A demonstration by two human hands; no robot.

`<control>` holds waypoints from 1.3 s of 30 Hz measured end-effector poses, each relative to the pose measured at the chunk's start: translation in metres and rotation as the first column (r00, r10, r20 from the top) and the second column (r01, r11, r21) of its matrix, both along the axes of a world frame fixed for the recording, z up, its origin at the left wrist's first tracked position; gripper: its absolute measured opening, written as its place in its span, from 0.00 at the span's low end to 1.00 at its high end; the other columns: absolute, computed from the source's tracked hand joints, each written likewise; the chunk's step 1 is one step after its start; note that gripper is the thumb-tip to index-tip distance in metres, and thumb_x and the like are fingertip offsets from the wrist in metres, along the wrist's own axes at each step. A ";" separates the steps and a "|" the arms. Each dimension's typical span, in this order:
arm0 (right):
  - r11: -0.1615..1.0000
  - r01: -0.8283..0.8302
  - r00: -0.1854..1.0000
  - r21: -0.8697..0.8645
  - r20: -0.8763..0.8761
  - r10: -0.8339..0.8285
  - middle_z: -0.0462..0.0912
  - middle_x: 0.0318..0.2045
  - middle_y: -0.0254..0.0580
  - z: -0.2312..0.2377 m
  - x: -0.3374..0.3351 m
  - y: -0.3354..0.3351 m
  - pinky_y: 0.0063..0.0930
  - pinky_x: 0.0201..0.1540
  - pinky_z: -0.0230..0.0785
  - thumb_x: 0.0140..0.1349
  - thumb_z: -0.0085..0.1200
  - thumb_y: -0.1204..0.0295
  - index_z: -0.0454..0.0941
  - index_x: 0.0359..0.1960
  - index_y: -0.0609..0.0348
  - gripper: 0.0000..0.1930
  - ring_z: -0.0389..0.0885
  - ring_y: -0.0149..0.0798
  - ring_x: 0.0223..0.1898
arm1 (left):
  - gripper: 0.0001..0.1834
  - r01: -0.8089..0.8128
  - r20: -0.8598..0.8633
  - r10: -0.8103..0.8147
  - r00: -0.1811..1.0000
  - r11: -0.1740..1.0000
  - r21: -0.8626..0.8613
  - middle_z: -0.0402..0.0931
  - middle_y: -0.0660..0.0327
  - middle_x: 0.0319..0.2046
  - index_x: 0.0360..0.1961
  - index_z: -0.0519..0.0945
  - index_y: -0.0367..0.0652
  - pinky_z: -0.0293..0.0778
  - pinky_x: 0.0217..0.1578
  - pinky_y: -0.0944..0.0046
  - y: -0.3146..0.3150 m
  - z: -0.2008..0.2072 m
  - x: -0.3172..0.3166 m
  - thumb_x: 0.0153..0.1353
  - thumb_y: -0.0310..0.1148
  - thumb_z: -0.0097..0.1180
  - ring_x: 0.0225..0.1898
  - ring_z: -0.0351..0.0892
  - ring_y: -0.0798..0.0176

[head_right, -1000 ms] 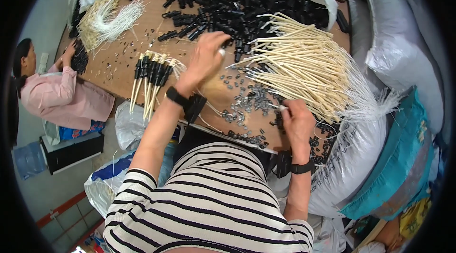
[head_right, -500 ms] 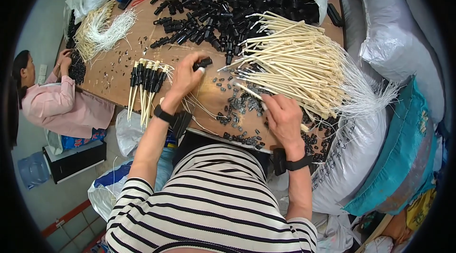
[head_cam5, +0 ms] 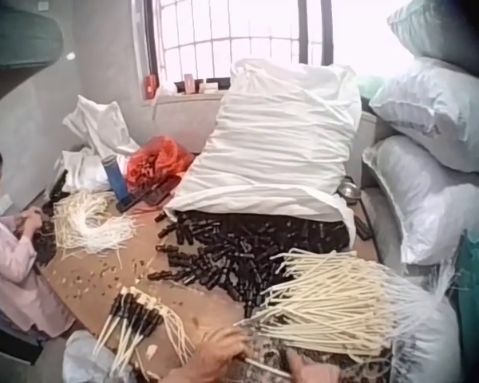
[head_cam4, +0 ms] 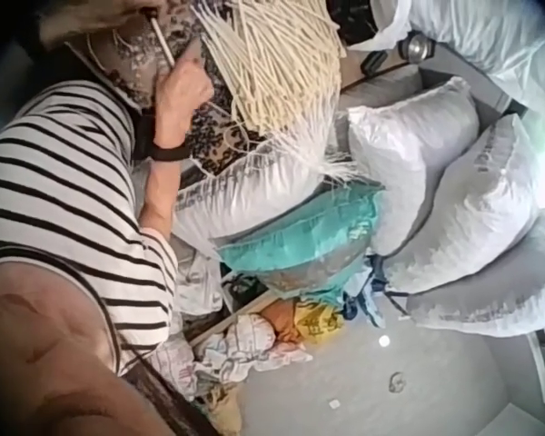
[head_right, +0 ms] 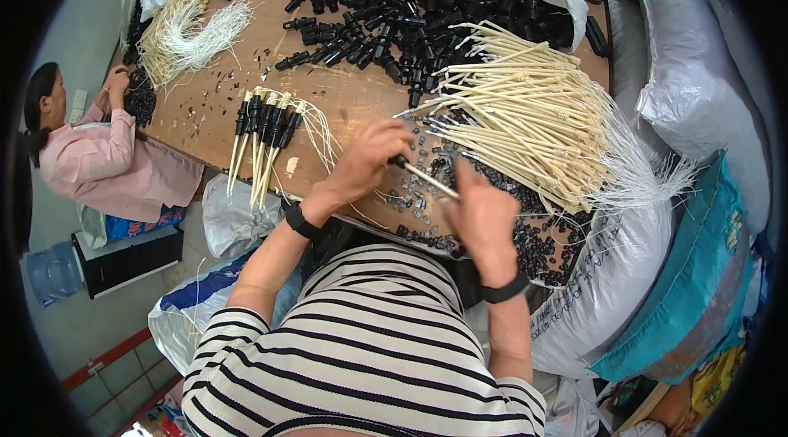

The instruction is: The person gathers a bundle of white cords and black plastic components from a bag and places them on a table. They then assemble the items by threading a cord through a black component, sliding a small gray piece onto the cord, and fitting another black component onto the end.

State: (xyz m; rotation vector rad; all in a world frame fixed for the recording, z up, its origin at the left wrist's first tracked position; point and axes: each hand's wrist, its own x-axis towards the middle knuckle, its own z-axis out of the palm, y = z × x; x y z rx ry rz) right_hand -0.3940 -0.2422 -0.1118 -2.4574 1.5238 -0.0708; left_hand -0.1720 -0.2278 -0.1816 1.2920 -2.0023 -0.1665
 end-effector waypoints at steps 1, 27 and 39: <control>0.998 0.050 0.993 0.044 -0.113 -0.045 0.82 0.22 0.44 0.008 -0.012 -0.007 0.39 0.23 0.70 0.51 0.66 0.61 0.77 0.50 0.50 0.24 0.81 0.48 0.22 | 0.12 -0.001 -0.001 0.001 1.000 1.000 0.002 0.80 0.62 0.37 0.37 0.79 0.48 0.70 0.47 0.53 0.000 0.003 0.001 0.50 0.22 0.58 0.46 0.76 0.57; 0.993 -0.064 0.818 -0.095 0.565 0.107 0.81 0.20 0.44 -0.034 0.021 0.008 0.27 0.23 0.69 0.56 0.57 0.74 0.83 0.36 0.56 0.07 0.79 0.39 0.18 | 0.18 -0.030 -0.293 0.265 0.919 0.786 0.617 0.78 0.59 0.30 0.45 0.79 0.41 0.72 0.34 0.63 0.026 0.031 -0.012 0.51 0.20 0.54 0.33 0.78 0.61; 0.995 -0.100 0.801 0.030 0.596 0.062 0.79 0.19 0.45 -0.036 0.020 0.004 0.30 0.23 0.70 0.55 0.55 0.76 0.81 0.38 0.59 0.08 0.79 0.42 0.19 | 0.24 -0.009 -0.089 0.065 0.994 0.856 0.518 0.78 0.52 0.37 0.48 0.77 0.42 0.73 0.41 0.54 0.026 0.031 -0.017 0.46 0.17 0.51 0.42 0.77 0.44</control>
